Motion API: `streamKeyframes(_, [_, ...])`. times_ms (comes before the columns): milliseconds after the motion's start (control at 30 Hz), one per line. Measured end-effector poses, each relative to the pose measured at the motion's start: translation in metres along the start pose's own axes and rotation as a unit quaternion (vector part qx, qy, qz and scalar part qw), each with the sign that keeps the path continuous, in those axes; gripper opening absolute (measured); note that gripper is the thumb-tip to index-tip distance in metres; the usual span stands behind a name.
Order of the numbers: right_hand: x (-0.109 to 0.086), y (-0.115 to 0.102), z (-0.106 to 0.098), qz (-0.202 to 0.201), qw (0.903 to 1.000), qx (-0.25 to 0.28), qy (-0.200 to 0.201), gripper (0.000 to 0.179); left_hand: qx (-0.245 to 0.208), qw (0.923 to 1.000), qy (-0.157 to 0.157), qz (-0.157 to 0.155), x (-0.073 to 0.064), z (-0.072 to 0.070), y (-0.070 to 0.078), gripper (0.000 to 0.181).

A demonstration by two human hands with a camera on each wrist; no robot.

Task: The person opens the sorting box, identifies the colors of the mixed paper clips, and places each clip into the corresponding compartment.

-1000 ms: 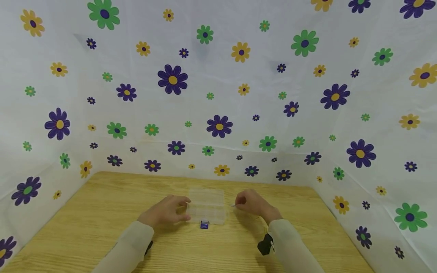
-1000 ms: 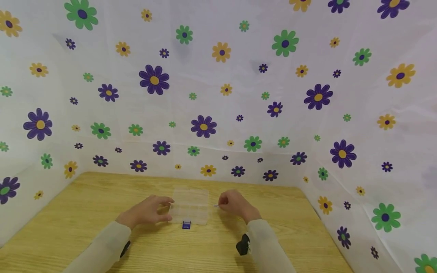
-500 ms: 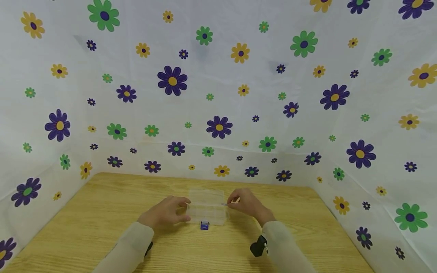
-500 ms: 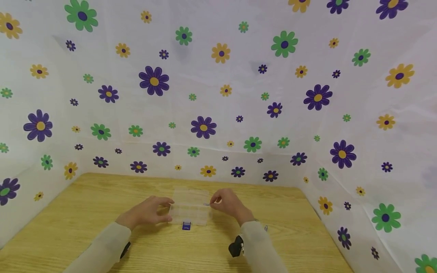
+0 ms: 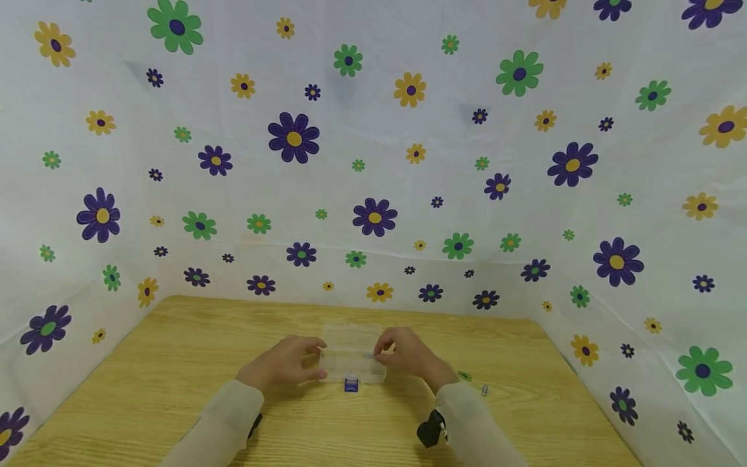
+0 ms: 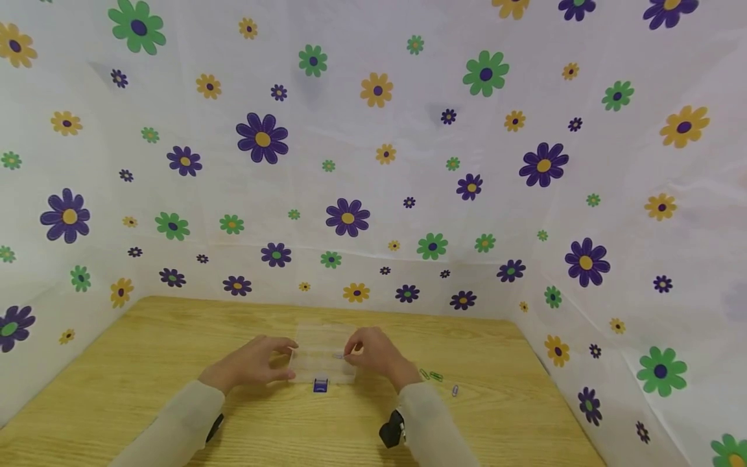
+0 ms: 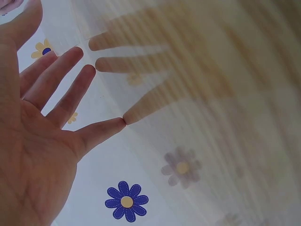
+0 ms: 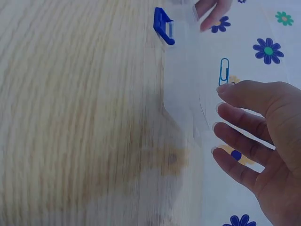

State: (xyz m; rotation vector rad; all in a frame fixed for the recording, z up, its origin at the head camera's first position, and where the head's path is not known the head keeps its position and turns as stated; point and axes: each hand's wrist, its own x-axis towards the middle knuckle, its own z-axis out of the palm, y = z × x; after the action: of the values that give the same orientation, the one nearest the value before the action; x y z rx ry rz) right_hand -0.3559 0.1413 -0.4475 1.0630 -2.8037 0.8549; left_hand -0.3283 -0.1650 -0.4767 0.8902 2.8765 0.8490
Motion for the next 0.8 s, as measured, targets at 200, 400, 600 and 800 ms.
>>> streamKeyframes(200, [0.003,-0.011,0.005,0.008,0.9998,0.011,-0.017,0.007,0.006,1.0000,0.003,0.002,-0.001,-0.001,0.001,0.063])
streamKeyframes(400, [0.006,-0.011,0.012,0.003,0.9998,0.003,-0.021,0.009,0.005,1.0000,0.004,-0.006,-0.001,0.000,0.002,0.062])
streamKeyframes(600, [0.004,-0.010,0.012,-0.013,0.9996,0.007,-0.024,0.007,0.005,1.0000,0.003,-0.003,-0.001,-0.001,0.002,0.062])
streamKeyframes(800, [-0.002,-0.008,0.001,-0.028,0.9994,0.000,-0.020,0.013,0.003,1.0000,0.003,0.002,0.000,0.000,0.001,0.062])
